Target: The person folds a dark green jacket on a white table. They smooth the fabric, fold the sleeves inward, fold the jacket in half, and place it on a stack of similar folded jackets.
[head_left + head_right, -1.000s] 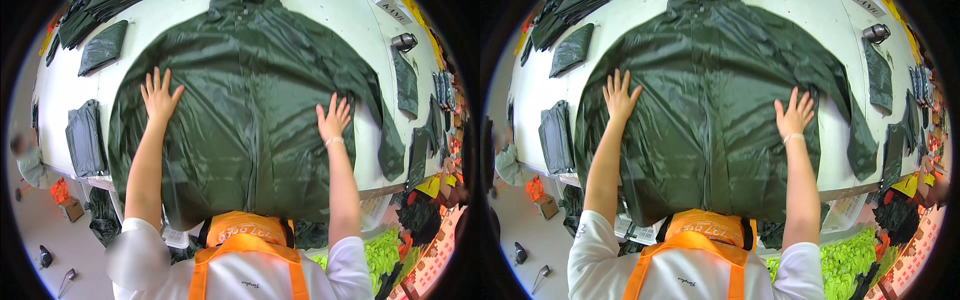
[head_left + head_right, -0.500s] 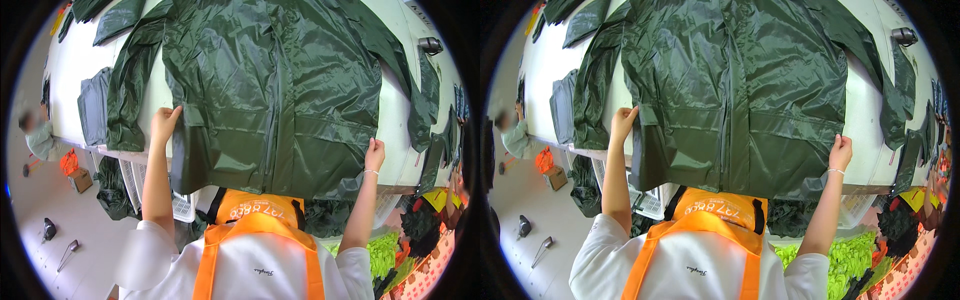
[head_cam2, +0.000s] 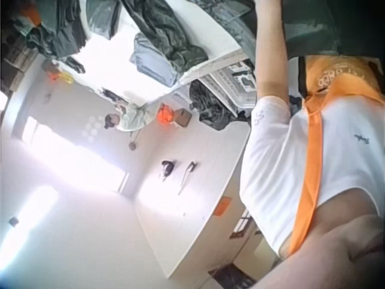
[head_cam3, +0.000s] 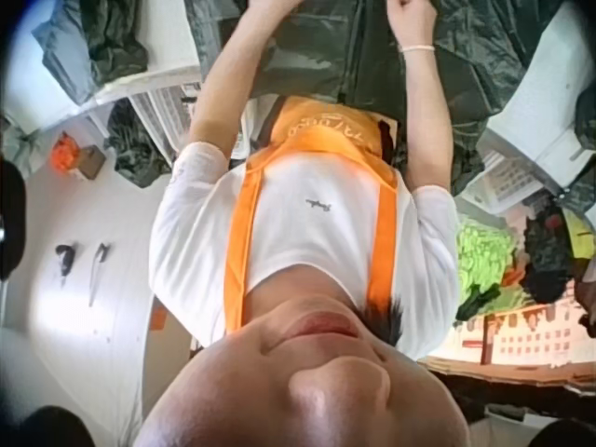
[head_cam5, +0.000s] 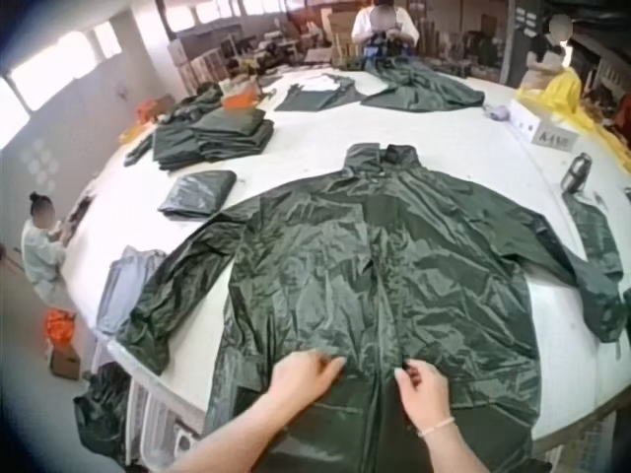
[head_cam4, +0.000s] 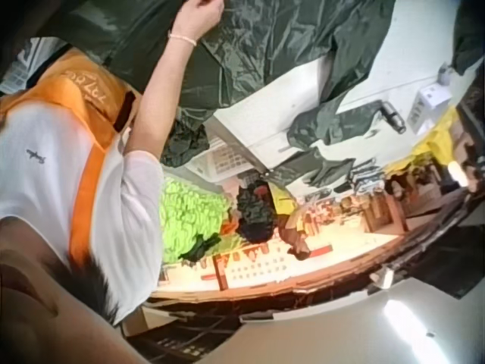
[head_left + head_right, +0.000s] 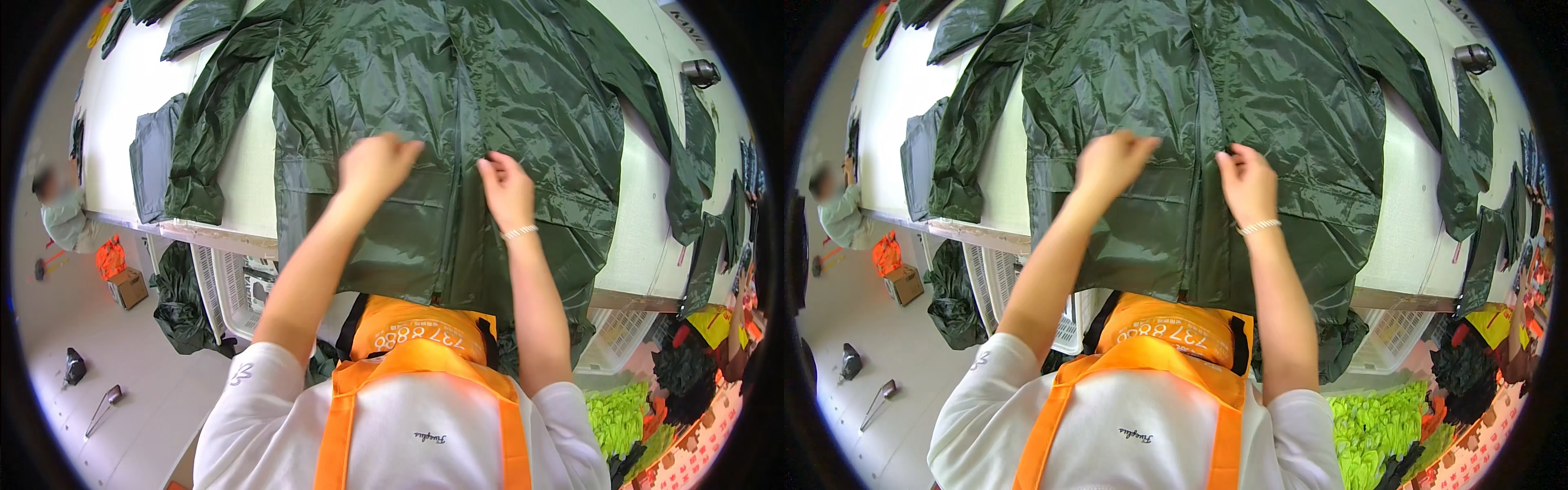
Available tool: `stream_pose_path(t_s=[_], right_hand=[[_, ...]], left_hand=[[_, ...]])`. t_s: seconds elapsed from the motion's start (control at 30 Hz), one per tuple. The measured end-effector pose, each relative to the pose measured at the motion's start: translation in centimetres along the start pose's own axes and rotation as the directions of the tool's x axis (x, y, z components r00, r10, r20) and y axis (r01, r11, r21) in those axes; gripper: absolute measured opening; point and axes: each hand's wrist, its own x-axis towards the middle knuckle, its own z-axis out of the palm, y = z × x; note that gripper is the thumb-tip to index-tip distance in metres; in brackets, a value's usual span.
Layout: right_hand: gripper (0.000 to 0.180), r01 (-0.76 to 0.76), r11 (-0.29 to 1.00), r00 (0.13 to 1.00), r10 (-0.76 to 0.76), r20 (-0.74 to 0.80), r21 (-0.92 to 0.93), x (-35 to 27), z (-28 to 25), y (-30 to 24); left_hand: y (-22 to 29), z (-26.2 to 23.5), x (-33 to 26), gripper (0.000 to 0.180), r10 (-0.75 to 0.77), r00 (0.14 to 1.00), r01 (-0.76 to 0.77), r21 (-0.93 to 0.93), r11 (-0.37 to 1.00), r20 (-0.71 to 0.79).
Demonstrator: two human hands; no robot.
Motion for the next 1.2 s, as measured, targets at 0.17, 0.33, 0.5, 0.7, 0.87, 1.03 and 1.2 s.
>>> stream_pose_path(t_s=[0.17,0.33,0.5,0.7,0.87,1.03,1.2], right_hand=[[0.014,0.092,0.980,0.986,-0.064,-0.157,0.176,-0.6,5.0,-2.4],[0.010,0.141,0.990,0.977,-0.142,-0.159,-0.013,0.1,5.6,-1.2],[0.013,-0.023,0.977,0.998,0.034,-0.051,0.214,0.5,5.7,-1.2],[0.025,-0.058,0.994,0.995,0.050,0.083,0.089,1.5,5.7,-1.1],[0.026,0.026,0.968,0.998,-0.011,0.063,-0.250,1.9,6.4,-2.1],[0.032,-0.002,0.999,0.998,0.004,0.061,-0.036,2.2,5.5,-0.9],[0.033,0.152,0.988,0.912,-0.124,0.390,-0.041,-6.2,0.3,0.6]], left_hand=[[3.9,3.5,3.3,0.044,0.073,0.992,-0.089,0.169,0.982,0.099],[1.4,4.6,4.8,0.034,0.115,0.944,0.011,-0.377,0.926,0.309],[-0.1,6.0,4.6,0.027,0.226,0.920,0.107,-0.760,0.642,0.321],[0.2,6.4,4.6,0.031,0.185,0.946,0.102,-0.784,0.612,0.268],[0.4,6.8,3.6,0.036,0.164,0.985,-0.092,-0.613,0.785,0.062],[-1.0,3.8,-7.3,0.025,0.143,0.983,-0.177,-0.774,0.608,-0.114],[-7.2,7.0,-22.3,0.044,-0.329,0.813,0.581,-0.693,0.427,0.480]])
